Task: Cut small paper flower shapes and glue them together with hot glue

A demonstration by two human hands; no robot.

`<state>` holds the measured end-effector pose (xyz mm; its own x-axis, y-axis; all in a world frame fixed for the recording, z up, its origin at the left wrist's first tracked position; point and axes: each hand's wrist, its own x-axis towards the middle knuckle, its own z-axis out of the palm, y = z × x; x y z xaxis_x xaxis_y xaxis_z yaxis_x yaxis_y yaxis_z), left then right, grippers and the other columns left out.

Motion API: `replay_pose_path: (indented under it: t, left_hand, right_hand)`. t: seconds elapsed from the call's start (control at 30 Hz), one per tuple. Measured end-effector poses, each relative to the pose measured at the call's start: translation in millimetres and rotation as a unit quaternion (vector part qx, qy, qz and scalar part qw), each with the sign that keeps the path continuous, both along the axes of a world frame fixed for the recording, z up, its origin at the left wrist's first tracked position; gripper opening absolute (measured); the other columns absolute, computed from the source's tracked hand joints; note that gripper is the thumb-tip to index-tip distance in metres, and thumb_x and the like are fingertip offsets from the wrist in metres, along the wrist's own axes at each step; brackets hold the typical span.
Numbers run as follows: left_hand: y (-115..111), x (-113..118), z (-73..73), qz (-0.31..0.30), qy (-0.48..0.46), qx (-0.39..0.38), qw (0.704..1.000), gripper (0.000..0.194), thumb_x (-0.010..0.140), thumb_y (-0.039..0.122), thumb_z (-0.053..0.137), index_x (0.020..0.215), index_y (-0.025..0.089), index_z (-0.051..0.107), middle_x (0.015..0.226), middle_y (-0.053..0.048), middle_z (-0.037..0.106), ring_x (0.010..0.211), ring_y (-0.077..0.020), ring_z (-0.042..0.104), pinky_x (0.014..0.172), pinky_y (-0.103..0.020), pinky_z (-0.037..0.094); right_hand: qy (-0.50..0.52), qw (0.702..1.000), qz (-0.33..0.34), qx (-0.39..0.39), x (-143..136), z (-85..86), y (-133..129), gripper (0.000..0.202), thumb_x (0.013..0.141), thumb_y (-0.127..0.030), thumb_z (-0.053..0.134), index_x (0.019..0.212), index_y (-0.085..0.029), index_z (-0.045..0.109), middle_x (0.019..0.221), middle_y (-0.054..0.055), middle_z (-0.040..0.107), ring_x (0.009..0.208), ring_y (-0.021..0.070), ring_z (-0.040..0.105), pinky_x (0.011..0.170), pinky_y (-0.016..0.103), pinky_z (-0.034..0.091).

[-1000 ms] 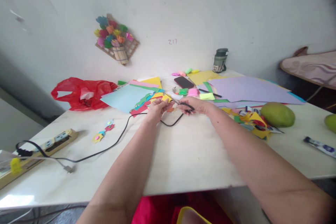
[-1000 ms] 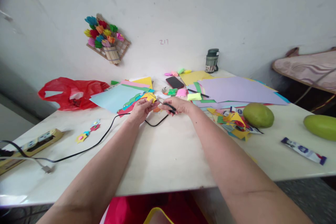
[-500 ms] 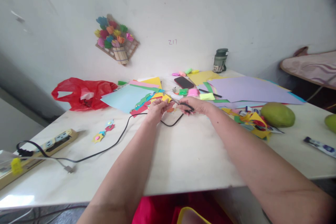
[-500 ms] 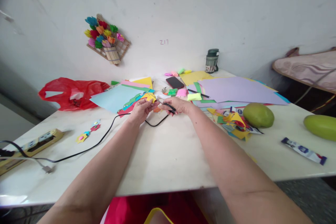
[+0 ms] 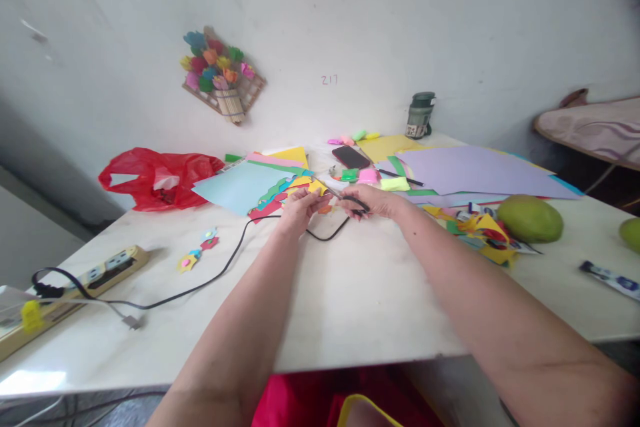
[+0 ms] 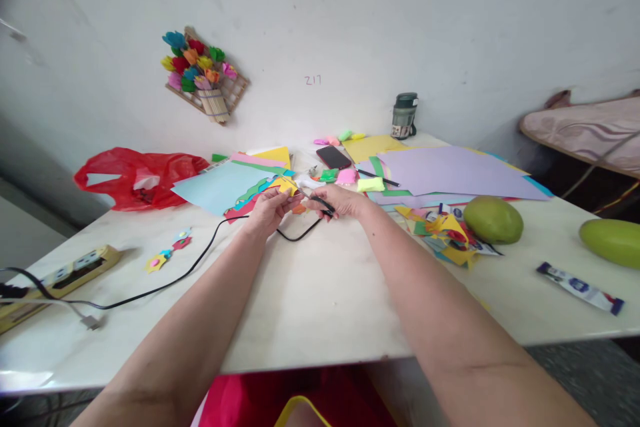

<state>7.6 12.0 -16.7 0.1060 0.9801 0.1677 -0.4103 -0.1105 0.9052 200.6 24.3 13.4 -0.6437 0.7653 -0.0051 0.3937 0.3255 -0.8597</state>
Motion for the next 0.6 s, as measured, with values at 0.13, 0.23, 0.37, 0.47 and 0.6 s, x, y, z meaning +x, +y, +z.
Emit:
replay_pose_path:
  t: [0.13,0.23,0.37,0.47,0.6]
  left_hand:
    - [-0.1,-0.1,-0.1,0.000,0.002,-0.003,1.000,0.018,0.068,0.024,0.073,0.074,0.012,0.061,0.072,-0.004,0.066,0.085,-0.0206,0.069,0.078,-0.028,0.053]
    - [0.0,0.1,-0.1,0.000,0.000,-0.008,1.000,0.018,0.068,0.023,0.073,0.075,0.012,0.061,0.074,-0.004,0.067,0.084,-0.0200,0.069,0.078,-0.027,0.053]
    - [-0.3,0.5,0.0,-0.003,-0.004,-0.010,1.000,0.017,0.068,0.022,0.072,0.075,0.011,0.062,0.074,-0.005,0.067,0.082,-0.0194,0.069,0.076,-0.026,0.053]
    - [-0.9,0.6,0.5,-0.003,-0.002,-0.010,1.000,0.016,0.068,0.022,0.071,0.075,0.011,0.062,0.072,-0.005,0.066,0.081,-0.0197,0.069,0.078,-0.027,0.053]
    - [-2.1,0.8,1.8,-0.003,0.002,-0.010,1.000,0.014,0.069,0.021,0.071,0.076,0.011,0.062,0.075,-0.006,0.068,0.084,-0.0201,0.069,0.080,-0.029,0.053]
  right_hand:
    - [0.001,1.000,-0.005,-0.008,-0.9,0.8,-0.5,0.021,0.076,-0.036,0.060,0.076,-0.016,0.053,0.051,-0.004,0.054,0.037,0.0055,0.045,0.032,0.017,0.027]
    - [0.004,1.000,-0.007,-0.007,-1.4,2.6,-2.4,0.022,0.076,-0.036,0.062,0.075,-0.016,0.053,0.050,-0.004,0.054,0.037,0.0056,0.045,0.032,0.017,0.028]
    - [0.006,1.000,-0.012,-0.009,-1.4,4.8,-5.1,0.022,0.077,-0.035,0.061,0.073,-0.016,0.052,0.048,-0.004,0.053,0.036,0.0053,0.043,0.032,0.017,0.028]
    - [0.007,1.000,-0.012,-0.012,-1.0,4.6,-5.1,0.022,0.078,-0.036,0.061,0.072,-0.016,0.052,0.048,-0.004,0.053,0.035,0.0052,0.043,0.031,0.017,0.027]
    - [0.009,1.000,-0.006,-0.006,-0.8,1.2,-1.2,0.025,0.078,-0.039,0.060,0.071,-0.016,0.051,0.049,-0.004,0.053,0.035,0.0052,0.043,0.031,0.017,0.028]
